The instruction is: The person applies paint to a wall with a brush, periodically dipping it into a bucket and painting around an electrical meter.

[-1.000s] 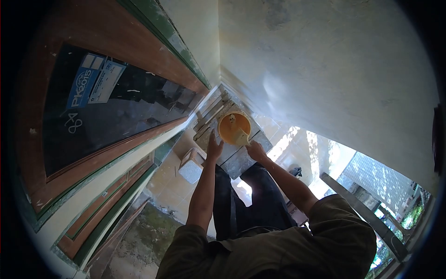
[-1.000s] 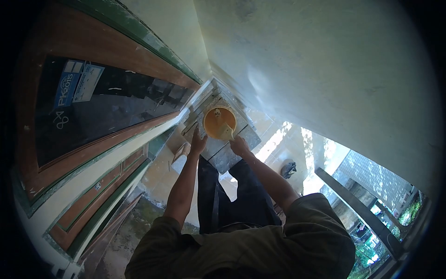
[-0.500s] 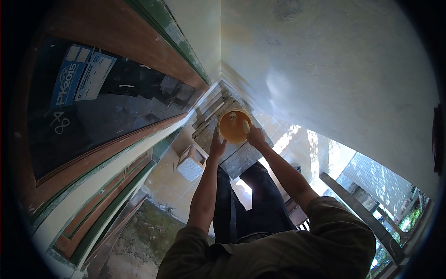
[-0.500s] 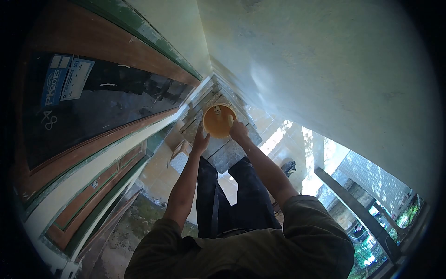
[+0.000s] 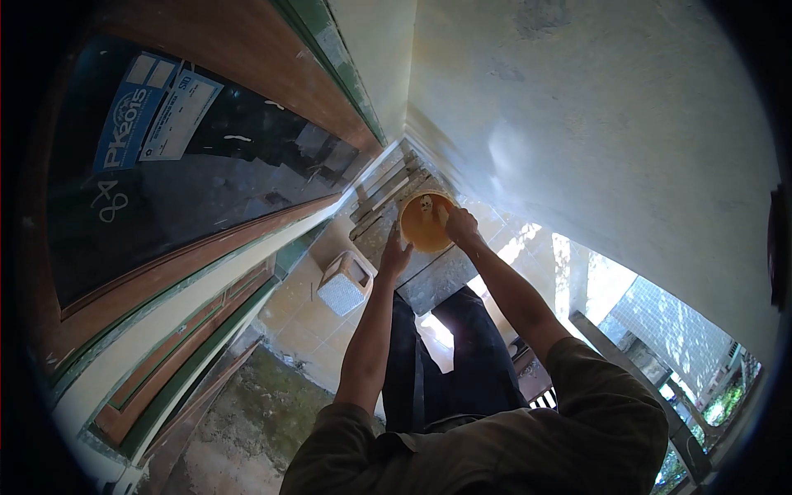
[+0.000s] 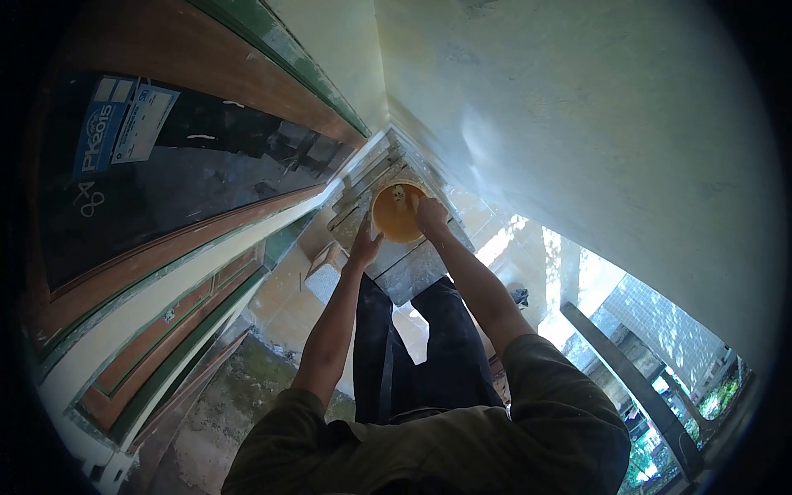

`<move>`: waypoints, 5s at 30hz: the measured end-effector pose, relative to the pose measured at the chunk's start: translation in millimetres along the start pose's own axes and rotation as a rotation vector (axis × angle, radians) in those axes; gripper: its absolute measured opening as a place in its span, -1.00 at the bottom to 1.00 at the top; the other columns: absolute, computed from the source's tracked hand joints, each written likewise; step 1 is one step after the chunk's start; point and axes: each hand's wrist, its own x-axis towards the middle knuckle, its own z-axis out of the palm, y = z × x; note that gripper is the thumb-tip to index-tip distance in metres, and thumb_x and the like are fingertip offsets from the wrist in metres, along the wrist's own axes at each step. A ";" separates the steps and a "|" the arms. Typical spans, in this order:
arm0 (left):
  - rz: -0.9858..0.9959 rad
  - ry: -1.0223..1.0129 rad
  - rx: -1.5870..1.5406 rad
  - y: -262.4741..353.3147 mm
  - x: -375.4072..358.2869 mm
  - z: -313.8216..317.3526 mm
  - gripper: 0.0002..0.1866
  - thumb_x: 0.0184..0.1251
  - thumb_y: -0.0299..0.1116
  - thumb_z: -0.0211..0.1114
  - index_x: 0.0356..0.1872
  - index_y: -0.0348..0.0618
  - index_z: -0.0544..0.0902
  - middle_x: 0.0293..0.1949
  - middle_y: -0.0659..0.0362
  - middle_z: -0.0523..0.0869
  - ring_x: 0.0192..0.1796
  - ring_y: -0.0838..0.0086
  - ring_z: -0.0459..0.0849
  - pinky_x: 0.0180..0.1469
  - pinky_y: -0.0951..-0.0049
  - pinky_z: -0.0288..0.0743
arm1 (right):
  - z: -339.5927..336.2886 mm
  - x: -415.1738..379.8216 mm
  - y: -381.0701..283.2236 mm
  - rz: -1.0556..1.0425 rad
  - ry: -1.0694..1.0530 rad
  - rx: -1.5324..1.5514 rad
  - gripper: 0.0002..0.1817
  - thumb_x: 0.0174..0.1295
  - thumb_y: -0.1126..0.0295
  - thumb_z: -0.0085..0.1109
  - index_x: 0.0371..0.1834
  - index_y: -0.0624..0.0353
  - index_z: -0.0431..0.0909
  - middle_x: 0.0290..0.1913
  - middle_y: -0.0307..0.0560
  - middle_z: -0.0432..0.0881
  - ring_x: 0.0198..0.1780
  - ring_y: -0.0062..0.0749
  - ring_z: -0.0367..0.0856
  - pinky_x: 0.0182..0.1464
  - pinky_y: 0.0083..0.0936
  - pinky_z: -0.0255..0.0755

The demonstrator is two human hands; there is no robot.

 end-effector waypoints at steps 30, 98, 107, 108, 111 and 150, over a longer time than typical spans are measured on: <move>-0.035 -0.020 -0.054 -4.0 0.1 -1.5 -0.18 0.28 -0.35 0.26 0.48 -0.34 0.04 0.50 -0.16 0.07 0.54 0.10 0.07 0.54 0.30 -0.03 | -10.0 -25.4 9.1 0.054 0.024 0.086 -0.71 0.23 0.26 0.14 -0.15 0.27 0.60 -0.20 0.26 0.68 -0.11 0.14 0.68 -0.06 -0.06 0.54; -0.140 -0.109 0.206 -5.2 4.2 -2.3 -0.25 0.27 -0.24 0.23 0.43 -0.29 0.15 0.44 -0.23 0.19 0.42 -0.06 0.29 0.41 0.13 0.24 | 43.9 -134.1 74.2 -0.220 0.235 0.379 -0.66 0.43 0.24 -0.04 0.11 0.25 0.42 -0.37 0.30 0.62 -0.33 0.27 0.61 -0.30 0.06 0.44; -0.144 -0.086 0.202 -0.8 0.0 -3.1 -0.27 0.27 -0.23 0.24 0.40 -0.30 0.19 0.40 -0.21 0.27 0.40 -0.02 0.33 0.40 0.15 0.26 | 44.9 -130.6 77.3 -0.188 0.200 0.402 -0.69 0.42 0.25 -0.03 0.05 0.25 0.42 -0.42 0.29 0.60 -0.35 0.26 0.61 -0.31 0.07 0.43; -0.143 -0.079 0.209 -2.8 0.3 -2.7 -0.27 0.26 -0.23 0.25 0.39 -0.30 0.19 0.38 -0.21 0.30 0.39 -0.02 0.34 0.39 0.15 0.26 | 44.9 -129.7 76.9 -0.187 0.204 0.402 -0.69 0.42 0.25 -0.03 0.05 0.25 0.42 -0.42 0.29 0.60 -0.35 0.26 0.61 -0.31 0.07 0.43; -0.138 -0.077 0.199 0.4 0.6 -2.3 -0.27 0.26 -0.24 0.25 0.39 -0.30 0.19 0.36 -0.21 0.33 0.38 -0.02 0.35 0.38 0.15 0.28 | 44.5 -131.9 78.6 -0.112 0.114 0.369 -0.69 0.42 0.25 -0.03 0.05 0.25 0.41 -0.41 0.30 0.60 -0.34 0.26 0.61 -0.31 0.07 0.42; -0.117 -0.121 0.290 9.8 3.3 -15.7 -0.15 0.27 -0.05 0.28 0.40 -0.43 0.15 0.37 -0.32 0.28 0.41 -0.05 0.31 0.43 0.16 0.21 | 38.2 -135.9 76.2 -0.145 0.192 0.619 -0.71 0.41 0.21 0.01 -0.16 0.23 0.57 -0.53 0.02 0.57 -0.51 -0.17 0.56 -0.41 -0.29 0.42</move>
